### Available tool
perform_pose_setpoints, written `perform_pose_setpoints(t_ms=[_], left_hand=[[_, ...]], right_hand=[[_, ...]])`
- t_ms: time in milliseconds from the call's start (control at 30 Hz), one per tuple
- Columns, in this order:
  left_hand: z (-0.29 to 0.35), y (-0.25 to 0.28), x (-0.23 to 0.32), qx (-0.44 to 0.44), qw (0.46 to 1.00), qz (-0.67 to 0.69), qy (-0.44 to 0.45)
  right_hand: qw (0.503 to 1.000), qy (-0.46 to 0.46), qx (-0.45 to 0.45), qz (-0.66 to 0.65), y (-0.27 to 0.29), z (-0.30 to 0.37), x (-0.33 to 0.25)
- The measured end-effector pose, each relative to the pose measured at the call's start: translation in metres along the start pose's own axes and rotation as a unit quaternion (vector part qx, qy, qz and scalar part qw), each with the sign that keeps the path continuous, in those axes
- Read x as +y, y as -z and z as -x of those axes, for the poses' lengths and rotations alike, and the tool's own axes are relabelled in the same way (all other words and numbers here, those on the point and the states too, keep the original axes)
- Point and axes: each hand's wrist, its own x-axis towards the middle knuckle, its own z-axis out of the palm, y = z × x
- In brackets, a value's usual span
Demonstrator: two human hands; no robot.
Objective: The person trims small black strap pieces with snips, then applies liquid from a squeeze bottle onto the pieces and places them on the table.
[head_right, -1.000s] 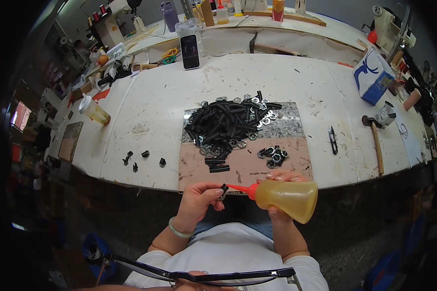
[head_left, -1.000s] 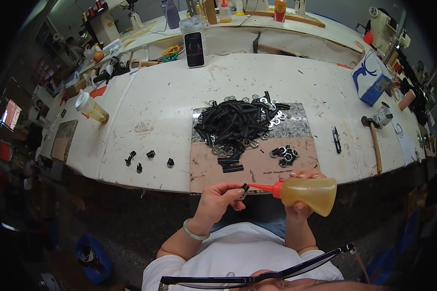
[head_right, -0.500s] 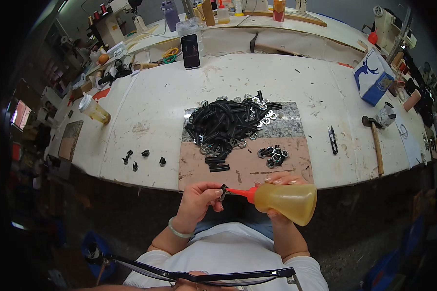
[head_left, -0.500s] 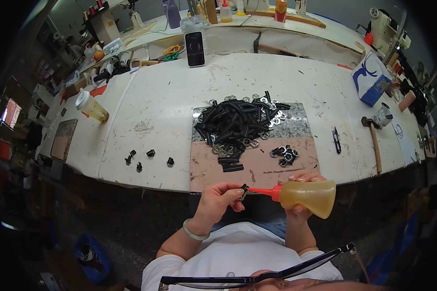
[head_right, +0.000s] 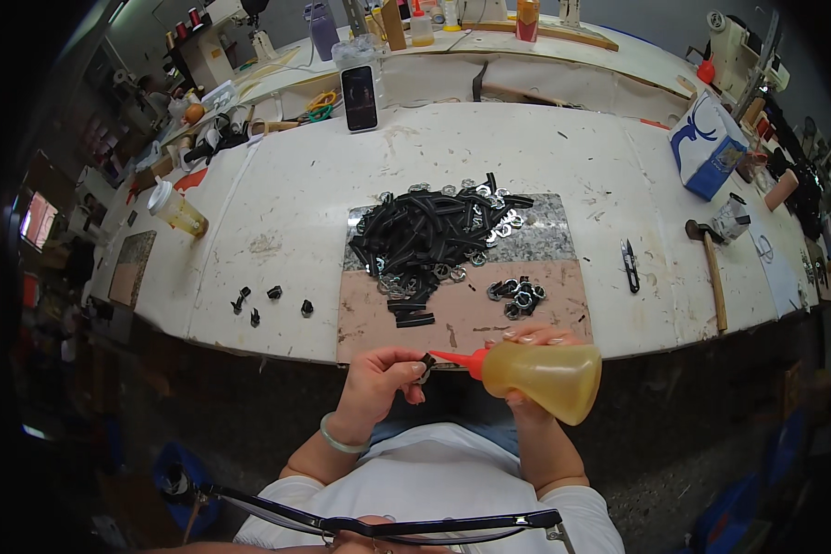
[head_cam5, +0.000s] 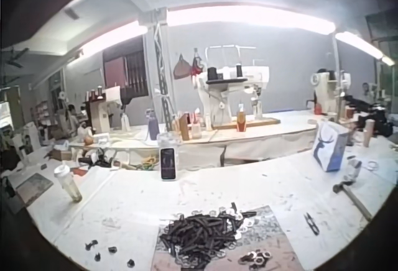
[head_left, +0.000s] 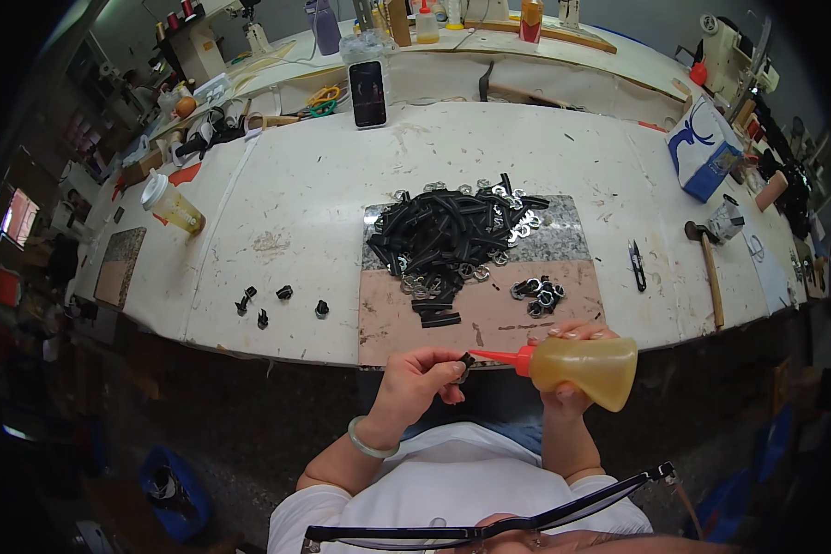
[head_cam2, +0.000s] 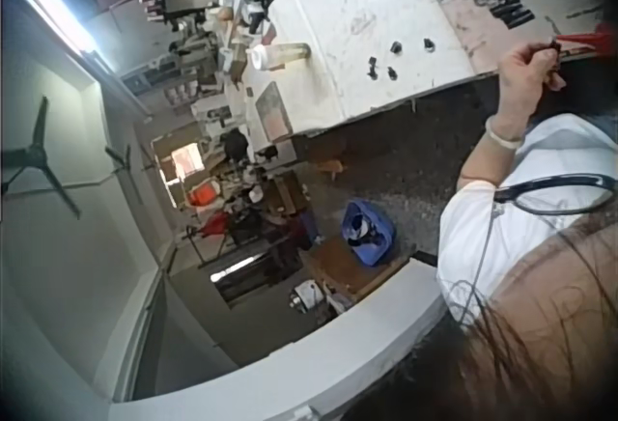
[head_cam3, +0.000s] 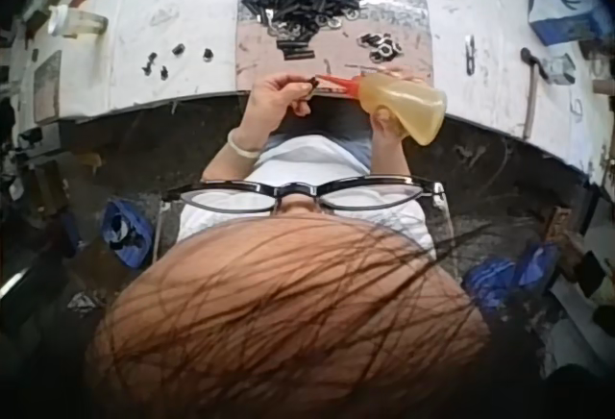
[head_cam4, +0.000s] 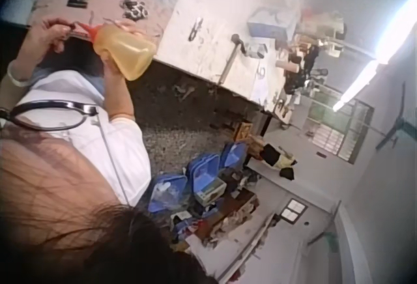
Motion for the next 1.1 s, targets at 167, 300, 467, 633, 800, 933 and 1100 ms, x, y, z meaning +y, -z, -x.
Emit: perform_pose_setpoints(t_ms=[167,300,467,633,800,933,1100], left_hand=[[0.0,0.002,-0.001,0.003,1.0,-0.008,-0.006],[0.0,-0.001,0.0,-0.001,1.0,-0.001,-0.009],[-0.001,-0.001,0.003,0.032,0.999,0.002,-0.002],[-0.002,0.0,0.003,0.039,0.999,0.016,0.004],[-0.003,0.001,0.003,0.031,0.998,0.043,0.021],[-0.003,0.001,0.004,0.035,0.996,0.065,0.046],[-0.002,0.003,0.003,0.028,0.996,0.07,0.046]], right_hand=[[0.998,0.041,-0.055,0.007,-0.002,-0.004,-0.001],[1.0,-0.013,0.018,0.015,-0.002,-0.001,0.0],[0.997,0.048,-0.064,0.016,0.003,-0.004,0.002],[1.0,0.021,-0.009,0.002,0.003,-0.004,0.0],[0.999,0.013,-0.039,0.009,0.005,0.002,0.003],[0.999,-0.005,0.002,-0.032,-0.001,0.001,-0.003],[0.999,0.005,-0.036,0.001,0.001,-0.001,0.002]])
